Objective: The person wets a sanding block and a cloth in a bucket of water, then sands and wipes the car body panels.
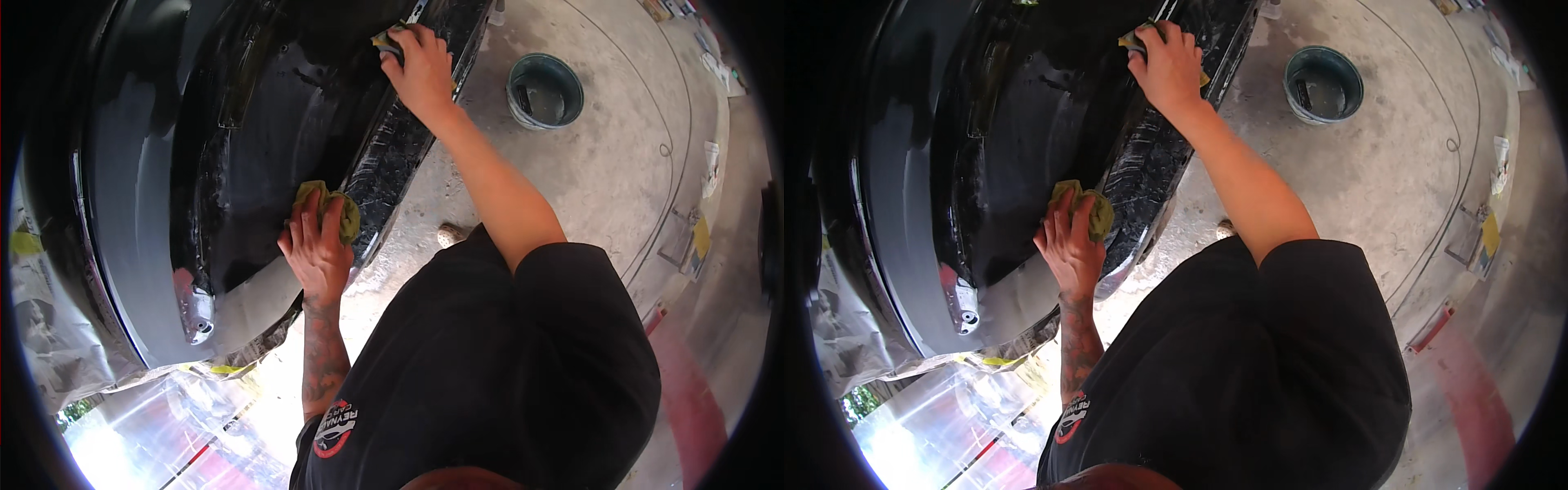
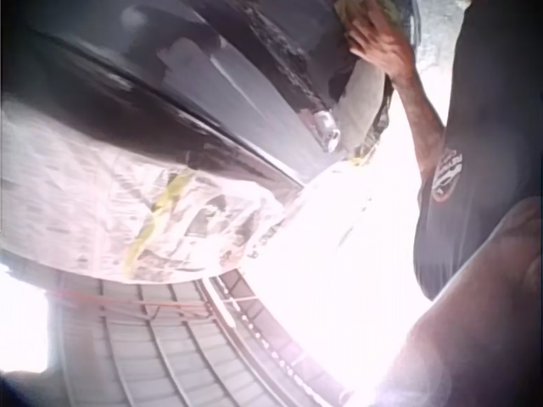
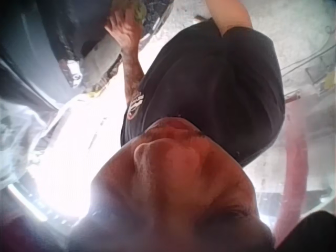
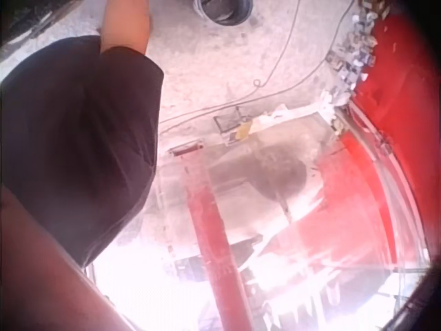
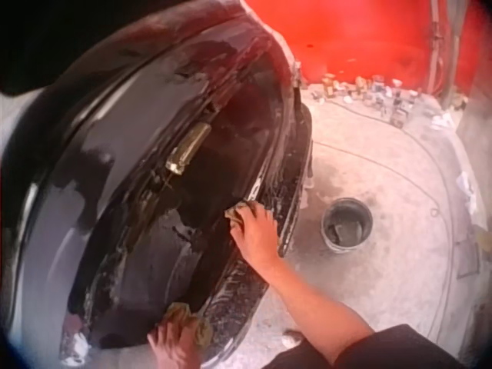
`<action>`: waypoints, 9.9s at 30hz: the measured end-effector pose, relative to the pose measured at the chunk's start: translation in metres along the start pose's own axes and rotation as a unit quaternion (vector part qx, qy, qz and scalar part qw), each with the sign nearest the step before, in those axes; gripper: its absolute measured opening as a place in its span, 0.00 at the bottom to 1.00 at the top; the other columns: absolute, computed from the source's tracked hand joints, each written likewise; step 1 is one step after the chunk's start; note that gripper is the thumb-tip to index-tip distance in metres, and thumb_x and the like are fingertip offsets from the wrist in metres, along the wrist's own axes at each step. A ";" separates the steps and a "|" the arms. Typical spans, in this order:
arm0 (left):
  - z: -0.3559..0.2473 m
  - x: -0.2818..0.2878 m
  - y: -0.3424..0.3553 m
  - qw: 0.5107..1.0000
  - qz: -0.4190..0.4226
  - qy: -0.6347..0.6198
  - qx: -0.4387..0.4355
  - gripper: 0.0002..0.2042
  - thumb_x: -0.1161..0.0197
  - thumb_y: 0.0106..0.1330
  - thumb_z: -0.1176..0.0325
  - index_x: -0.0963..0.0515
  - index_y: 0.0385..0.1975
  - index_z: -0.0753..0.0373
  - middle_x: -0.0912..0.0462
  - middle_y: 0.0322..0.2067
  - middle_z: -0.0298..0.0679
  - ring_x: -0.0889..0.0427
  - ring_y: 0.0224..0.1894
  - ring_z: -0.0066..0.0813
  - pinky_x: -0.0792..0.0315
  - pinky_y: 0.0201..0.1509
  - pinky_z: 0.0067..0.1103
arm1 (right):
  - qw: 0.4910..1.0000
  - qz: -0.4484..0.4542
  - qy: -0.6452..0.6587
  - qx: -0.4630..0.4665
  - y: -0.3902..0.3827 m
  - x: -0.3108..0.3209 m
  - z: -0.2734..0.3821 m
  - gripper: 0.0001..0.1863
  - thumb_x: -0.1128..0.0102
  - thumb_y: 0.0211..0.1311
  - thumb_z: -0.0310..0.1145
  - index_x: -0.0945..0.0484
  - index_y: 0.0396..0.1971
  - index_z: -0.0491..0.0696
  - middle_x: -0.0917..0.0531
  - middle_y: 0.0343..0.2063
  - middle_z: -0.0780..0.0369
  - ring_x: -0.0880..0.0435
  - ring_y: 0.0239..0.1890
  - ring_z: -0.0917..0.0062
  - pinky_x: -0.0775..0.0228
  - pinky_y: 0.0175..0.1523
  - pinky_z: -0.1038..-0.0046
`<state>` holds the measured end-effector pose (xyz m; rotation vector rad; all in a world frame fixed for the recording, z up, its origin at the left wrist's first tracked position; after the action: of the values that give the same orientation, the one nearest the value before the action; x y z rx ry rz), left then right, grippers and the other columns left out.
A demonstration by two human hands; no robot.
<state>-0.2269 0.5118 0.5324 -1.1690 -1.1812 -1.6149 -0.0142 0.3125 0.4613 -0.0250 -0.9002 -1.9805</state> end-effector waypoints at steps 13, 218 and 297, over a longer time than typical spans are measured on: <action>0.001 -0.002 -0.001 1.000 0.007 0.000 0.018 0.32 0.31 0.46 0.79 0.21 0.57 0.50 0.24 0.63 0.35 0.27 0.67 0.40 0.39 0.64 0.40 | 0.984 0.136 -0.093 0.073 -0.032 0.012 0.022 0.21 0.26 0.52 0.36 0.17 0.49 0.57 0.22 0.54 0.60 0.22 0.49 0.58 0.29 0.50 0.57; 0.000 0.009 -0.013 0.999 0.020 0.033 0.036 0.29 0.34 0.50 0.80 0.20 0.56 0.48 0.23 0.63 0.33 0.25 0.66 0.37 0.38 0.58 0.38 | 0.960 0.220 0.017 0.172 -0.094 0.020 0.063 0.22 0.24 0.47 0.35 0.17 0.45 0.57 0.24 0.55 0.60 0.22 0.51 0.62 0.27 0.49 0.61; -0.005 -0.006 0.000 0.997 0.065 0.024 0.031 0.34 0.32 0.46 0.80 0.21 0.59 0.50 0.25 0.65 0.35 0.29 0.69 0.43 0.41 0.64 0.41 | 0.990 0.107 -0.070 0.064 0.003 0.010 -0.006 0.20 0.25 0.48 0.37 0.16 0.45 0.56 0.22 0.54 0.59 0.23 0.52 0.61 0.31 0.52 0.58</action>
<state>-0.2261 0.5073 0.5259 -1.1373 -1.0936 -1.4899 -0.0156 0.3003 0.4624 -0.1832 -1.0687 -1.7349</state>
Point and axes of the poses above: each hand's wrist, its own y-axis towards the middle knuckle, its own x-axis out of the back of the hand, z = x × y, the point moved 5 cm from there along y, towards the middle knuckle
